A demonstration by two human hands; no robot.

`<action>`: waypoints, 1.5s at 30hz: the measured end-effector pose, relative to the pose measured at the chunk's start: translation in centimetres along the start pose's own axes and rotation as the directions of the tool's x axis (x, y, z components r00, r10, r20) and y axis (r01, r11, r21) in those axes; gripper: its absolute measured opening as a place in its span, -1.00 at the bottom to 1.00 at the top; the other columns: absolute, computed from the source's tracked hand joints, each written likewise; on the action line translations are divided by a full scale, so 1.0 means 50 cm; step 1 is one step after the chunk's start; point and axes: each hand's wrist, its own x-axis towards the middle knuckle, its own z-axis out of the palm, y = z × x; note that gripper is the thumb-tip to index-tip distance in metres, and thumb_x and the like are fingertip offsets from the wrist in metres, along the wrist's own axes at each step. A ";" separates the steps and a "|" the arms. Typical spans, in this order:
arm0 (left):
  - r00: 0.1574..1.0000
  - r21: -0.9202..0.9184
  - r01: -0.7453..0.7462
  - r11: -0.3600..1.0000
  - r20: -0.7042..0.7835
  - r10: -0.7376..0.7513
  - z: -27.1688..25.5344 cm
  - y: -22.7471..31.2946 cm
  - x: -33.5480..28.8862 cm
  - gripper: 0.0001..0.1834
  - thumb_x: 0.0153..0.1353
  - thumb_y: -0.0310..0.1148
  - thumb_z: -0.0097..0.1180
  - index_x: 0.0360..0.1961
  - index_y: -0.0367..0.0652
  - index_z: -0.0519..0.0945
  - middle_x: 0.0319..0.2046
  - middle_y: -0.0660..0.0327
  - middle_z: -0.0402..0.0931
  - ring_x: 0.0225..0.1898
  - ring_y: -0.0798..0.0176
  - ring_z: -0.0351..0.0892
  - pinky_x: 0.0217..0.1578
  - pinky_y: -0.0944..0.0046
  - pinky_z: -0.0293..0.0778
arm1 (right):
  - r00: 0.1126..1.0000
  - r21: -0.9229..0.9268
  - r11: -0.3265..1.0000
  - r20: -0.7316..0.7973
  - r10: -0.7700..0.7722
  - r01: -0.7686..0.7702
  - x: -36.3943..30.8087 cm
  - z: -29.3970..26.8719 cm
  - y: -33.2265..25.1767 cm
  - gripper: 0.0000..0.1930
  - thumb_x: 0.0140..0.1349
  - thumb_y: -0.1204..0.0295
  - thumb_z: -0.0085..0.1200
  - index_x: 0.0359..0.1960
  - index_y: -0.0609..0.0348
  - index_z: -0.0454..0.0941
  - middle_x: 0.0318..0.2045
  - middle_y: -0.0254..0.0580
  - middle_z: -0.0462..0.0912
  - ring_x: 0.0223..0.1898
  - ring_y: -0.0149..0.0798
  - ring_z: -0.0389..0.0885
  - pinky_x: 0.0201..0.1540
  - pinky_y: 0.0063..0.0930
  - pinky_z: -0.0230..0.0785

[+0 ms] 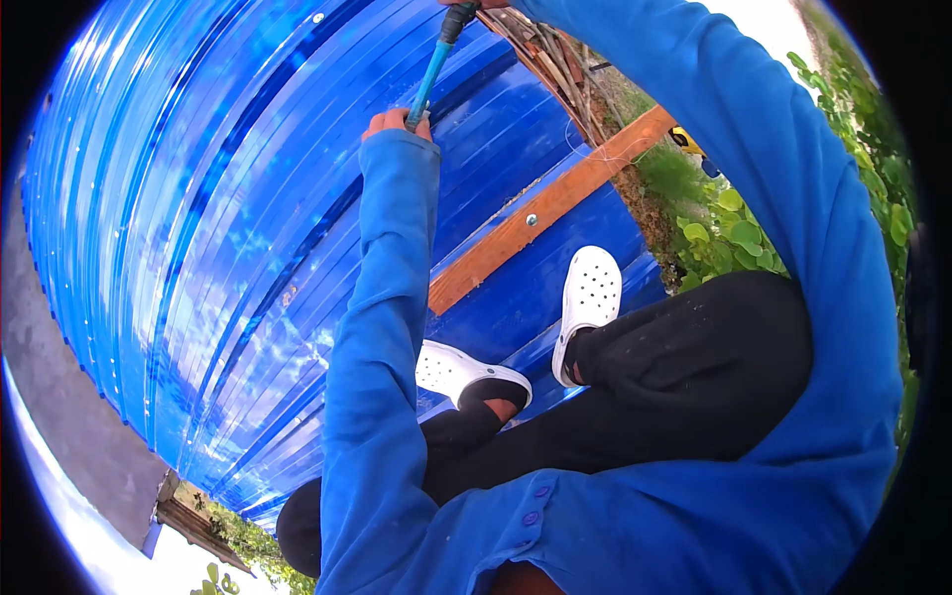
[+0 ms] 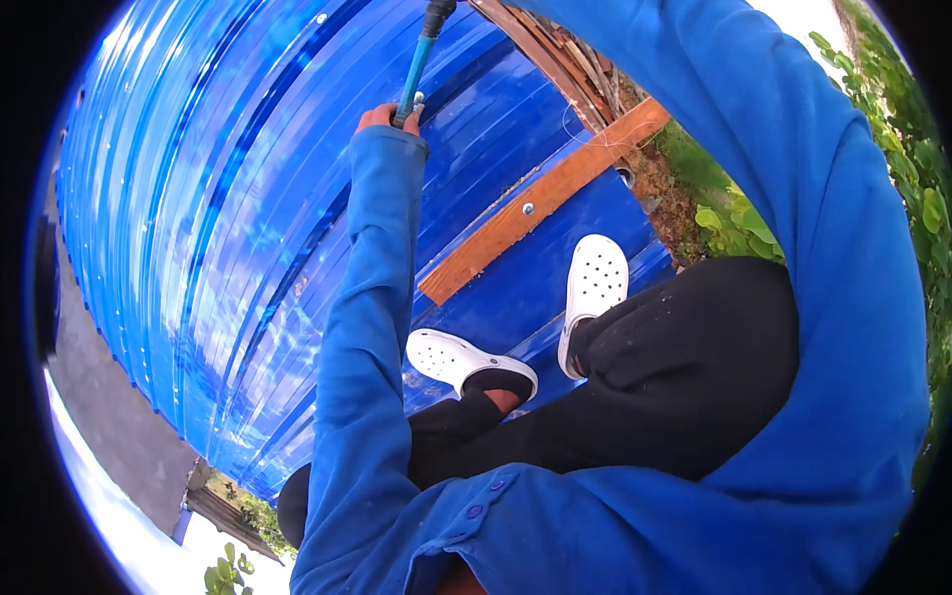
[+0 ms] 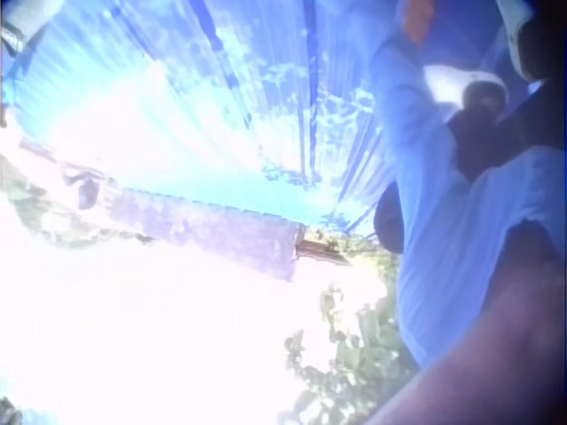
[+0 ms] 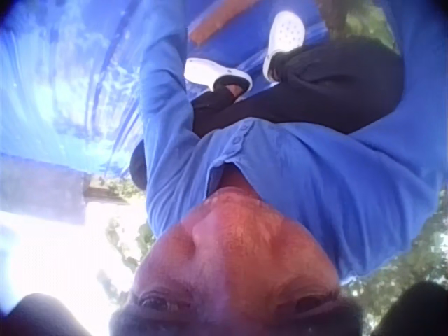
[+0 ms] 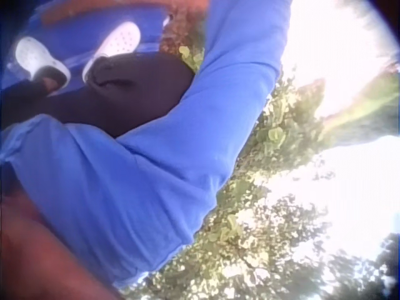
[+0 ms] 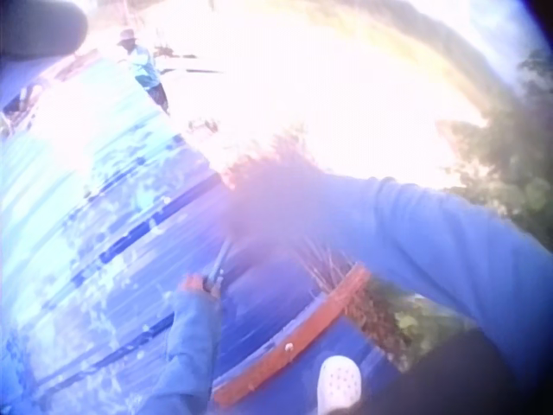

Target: The person secures corrugated metal roofing panels by aligning the sheets, placing wooden strips, and hammering nails into the roof structure with a hammer.

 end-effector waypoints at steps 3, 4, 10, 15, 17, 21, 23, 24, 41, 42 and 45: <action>0.993 0.019 0.056 0.998 0.107 -0.057 0.020 -0.016 0.007 -0.68 0.15 -0.28 0.28 -0.07 -0.12 0.63 -0.14 0.04 0.58 -0.11 -0.09 0.58 -0.09 -0.03 0.51 | 0.999 0.002 1.000 0.036 0.006 -0.006 0.023 0.017 0.008 -0.49 0.29 0.07 -0.04 0.21 0.03 0.40 0.21 -0.09 0.40 0.26 -0.07 0.29 0.32 0.13 -0.04; 0.986 0.025 0.064 0.998 0.150 -0.067 0.007 -0.048 0.011 -0.66 0.16 -0.28 0.27 -0.04 -0.11 0.62 -0.11 0.03 0.58 -0.08 -0.10 0.59 -0.05 -0.02 0.51 | 0.999 0.025 1.000 0.033 -0.003 0.002 0.039 0.029 -0.009 -0.48 0.29 0.07 -0.04 0.22 0.03 0.39 0.21 -0.09 0.40 0.27 -0.07 0.28 0.32 0.13 -0.04; 0.974 0.023 -0.073 0.997 0.217 0.067 -0.084 -0.184 0.083 -0.61 0.09 -0.26 0.35 -0.03 -0.07 0.64 -0.21 0.06 0.62 -0.15 -0.04 0.63 -0.07 0.07 0.53 | 0.999 0.038 0.998 0.009 -0.042 0.042 0.054 0.037 -0.027 -0.45 0.31 0.05 -0.06 0.26 0.01 0.36 0.26 -0.10 0.37 0.31 -0.07 0.24 0.36 0.13 -0.09; 0.943 -0.040 -0.196 0.980 0.267 0.200 -0.077 -0.090 0.071 -0.64 0.11 -0.24 0.33 -0.05 -0.04 0.65 -0.22 0.10 0.62 -0.15 -0.04 0.62 -0.11 0.07 0.54 | 0.998 -0.043 0.997 0.003 -0.057 0.057 -0.035 0.000 0.015 -0.43 0.33 0.04 -0.08 0.30 0.00 0.33 0.29 -0.10 0.35 0.35 -0.08 0.21 0.40 0.13 -0.13; 0.932 0.058 -0.240 0.969 0.291 0.214 -0.065 -0.090 0.065 -0.67 0.15 -0.21 0.28 -0.05 -0.01 0.66 -0.22 0.15 0.61 -0.13 -0.03 0.60 -0.11 0.04 0.54 | 0.997 -0.052 0.996 -0.004 -0.074 0.074 -0.048 0.022 0.014 -0.42 0.33 0.03 -0.08 0.32 0.00 0.32 0.31 -0.10 0.34 0.36 -0.08 0.19 0.41 0.13 -0.15; 0.930 0.079 -0.296 0.952 0.253 0.268 -0.052 -0.098 0.064 -0.69 0.11 -0.28 0.33 -0.11 -0.07 0.67 -0.30 0.12 0.59 -0.23 -0.03 0.61 -0.18 0.08 0.53 | 0.996 -0.090 0.992 -0.005 -0.091 0.090 -0.067 0.057 0.007 -0.41 0.34 0.02 -0.09 0.34 -0.01 0.31 0.33 -0.11 0.32 0.39 -0.09 0.17 0.43 0.13 -0.17; 0.930 0.092 -0.316 0.944 0.226 0.289 -0.062 -0.098 0.068 -0.70 0.09 -0.28 0.32 -0.12 -0.06 0.67 -0.33 0.12 0.58 -0.25 -0.02 0.60 -0.20 0.07 0.53 | 0.972 -0.068 0.997 -0.228 -0.047 0.032 -0.079 0.066 0.014 -0.44 0.34 0.02 -0.08 0.28 0.01 0.38 0.27 -0.10 0.37 0.32 -0.10 0.25 0.39 0.14 -0.11; 0.927 0.083 -0.324 0.943 0.227 0.298 -0.062 -0.103 0.075 -0.70 0.09 -0.28 0.32 -0.12 -0.06 0.67 -0.33 0.12 0.58 -0.25 -0.02 0.60 -0.20 0.07 0.53 | 0.973 -0.060 0.997 -0.226 -0.050 0.037 -0.084 0.070 0.014 -0.44 0.34 0.02 -0.08 0.29 0.02 0.37 0.28 -0.10 0.36 0.33 -0.10 0.24 0.40 0.14 -0.11; 0.899 0.174 -0.398 0.901 0.269 0.345 -0.038 -0.113 0.086 -0.74 0.16 -0.20 0.28 -0.13 0.03 0.67 -0.19 0.22 0.60 -0.09 0.01 0.53 -0.01 0.07 0.48 | 0.952 0.026 0.992 0.286 0.109 -0.122 -0.040 -0.039 -0.025 -0.34 0.38 -0.02 -0.14 0.41 0.04 0.20 0.40 -0.07 0.20 0.45 -0.09 0.06 0.48 0.13 -0.35; 0.898 0.175 -0.399 0.900 0.275 0.345 -0.043 -0.124 0.087 -0.74 0.16 -0.20 0.28 -0.13 0.03 0.67 -0.19 0.22 0.60 -0.09 0.01 0.53 -0.01 0.07 0.48 | 0.977 0.016 0.995 0.194 0.090 -0.095 -0.036 -0.033 -0.020 -0.35 0.37 -0.01 -0.14 0.40 0.04 0.21 0.39 -0.08 0.22 0.44 -0.09 0.08 0.48 0.12 -0.33; 0.911 0.201 -0.358 0.912 0.291 0.293 -0.052 -0.093 0.101 -0.73 0.12 -0.27 0.31 -0.13 0.02 0.68 -0.25 0.21 0.60 -0.16 0.02 0.56 -0.09 0.09 0.50 | 0.995 -0.006 0.998 0.080 0.068 -0.067 -0.056 -0.015 0.006 -0.38 0.37 0.01 -0.12 0.37 0.05 0.25 0.35 -0.08 0.28 0.42 -0.10 0.13 0.47 0.11 -0.28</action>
